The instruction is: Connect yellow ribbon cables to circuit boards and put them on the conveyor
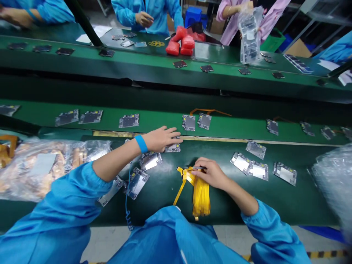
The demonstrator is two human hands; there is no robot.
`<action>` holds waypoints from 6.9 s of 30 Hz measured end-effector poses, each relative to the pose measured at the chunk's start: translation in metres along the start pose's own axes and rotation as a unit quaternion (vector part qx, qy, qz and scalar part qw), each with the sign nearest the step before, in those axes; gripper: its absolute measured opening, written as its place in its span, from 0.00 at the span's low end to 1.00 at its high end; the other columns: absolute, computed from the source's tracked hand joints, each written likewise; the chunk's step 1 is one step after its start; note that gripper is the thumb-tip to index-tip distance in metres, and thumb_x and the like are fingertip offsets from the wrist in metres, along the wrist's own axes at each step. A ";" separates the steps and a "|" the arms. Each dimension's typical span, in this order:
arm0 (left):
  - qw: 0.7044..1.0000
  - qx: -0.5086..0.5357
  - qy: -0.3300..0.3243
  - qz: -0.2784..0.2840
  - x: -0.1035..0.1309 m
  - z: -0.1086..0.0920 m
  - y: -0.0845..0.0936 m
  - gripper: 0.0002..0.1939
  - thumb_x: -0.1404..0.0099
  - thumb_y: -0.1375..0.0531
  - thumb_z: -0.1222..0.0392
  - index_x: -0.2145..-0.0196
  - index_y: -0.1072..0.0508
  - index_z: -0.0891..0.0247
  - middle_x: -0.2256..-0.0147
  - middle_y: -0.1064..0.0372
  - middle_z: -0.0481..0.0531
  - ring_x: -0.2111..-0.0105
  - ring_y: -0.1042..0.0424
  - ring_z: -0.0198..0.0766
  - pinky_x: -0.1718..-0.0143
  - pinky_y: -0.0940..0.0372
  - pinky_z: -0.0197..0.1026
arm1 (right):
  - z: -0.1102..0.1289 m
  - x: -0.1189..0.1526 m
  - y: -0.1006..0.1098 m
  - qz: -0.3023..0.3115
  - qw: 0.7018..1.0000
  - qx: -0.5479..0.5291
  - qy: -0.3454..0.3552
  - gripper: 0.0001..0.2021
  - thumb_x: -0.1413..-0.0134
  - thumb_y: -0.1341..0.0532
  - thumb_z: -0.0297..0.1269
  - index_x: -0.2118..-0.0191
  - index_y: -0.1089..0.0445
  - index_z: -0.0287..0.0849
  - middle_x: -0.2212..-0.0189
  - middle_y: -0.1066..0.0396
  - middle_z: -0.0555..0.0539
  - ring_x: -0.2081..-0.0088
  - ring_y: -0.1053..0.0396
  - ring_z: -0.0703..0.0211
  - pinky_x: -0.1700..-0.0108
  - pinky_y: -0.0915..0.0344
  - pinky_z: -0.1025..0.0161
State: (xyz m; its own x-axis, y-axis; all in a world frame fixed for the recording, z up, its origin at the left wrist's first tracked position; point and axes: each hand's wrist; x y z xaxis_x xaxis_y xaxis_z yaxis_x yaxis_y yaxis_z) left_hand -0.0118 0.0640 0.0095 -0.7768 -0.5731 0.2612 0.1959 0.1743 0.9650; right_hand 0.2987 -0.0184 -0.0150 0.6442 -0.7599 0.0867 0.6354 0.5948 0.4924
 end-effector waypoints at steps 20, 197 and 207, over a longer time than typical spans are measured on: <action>0.997 0.022 -0.029 -0.066 -0.022 -0.035 -0.008 0.30 0.40 0.32 0.51 0.42 0.30 0.63 0.46 0.32 0.64 0.49 0.32 0.55 0.53 0.37 0.49 | -0.027 -0.025 0.030 -0.074 0.991 -0.021 -0.111 0.23 0.38 0.40 0.57 0.66 0.23 0.41 0.71 0.25 0.49 0.68 0.31 0.57 0.65 0.38 0.63; 0.982 0.103 0.075 -0.140 -0.009 -0.081 -0.034 0.08 0.31 0.39 0.64 0.54 0.26 0.66 0.42 0.36 0.68 0.42 0.35 0.55 0.41 0.33 0.56 | -0.005 -0.057 0.007 -0.041 0.963 0.204 -0.173 0.10 0.36 0.38 0.40 0.60 0.18 0.51 0.63 0.17 0.49 0.60 0.22 0.54 0.67 0.42 0.64; 0.980 0.109 0.069 -0.150 -0.009 -0.080 -0.038 0.08 0.30 0.40 0.63 0.54 0.26 0.65 0.43 0.37 0.67 0.45 0.35 0.54 0.42 0.33 0.56 | -0.002 -0.059 0.011 -0.017 0.962 0.204 -0.183 0.09 0.36 0.37 0.40 0.58 0.17 0.50 0.63 0.18 0.50 0.61 0.23 0.56 0.66 0.44 0.66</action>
State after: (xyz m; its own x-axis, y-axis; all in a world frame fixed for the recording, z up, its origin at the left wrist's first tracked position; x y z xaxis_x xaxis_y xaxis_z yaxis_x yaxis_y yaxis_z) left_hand 0.0358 -0.0020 -0.0273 -0.6878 -0.7256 -0.0188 -0.1738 0.1396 0.9748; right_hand 0.2686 0.0339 -0.0159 0.3853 -0.8631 0.3265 0.3852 0.4720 0.7930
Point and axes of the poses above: each hand's wrist, its own x-axis away from the middle knuckle, its own y-axis out of the back of the hand, z = x × y
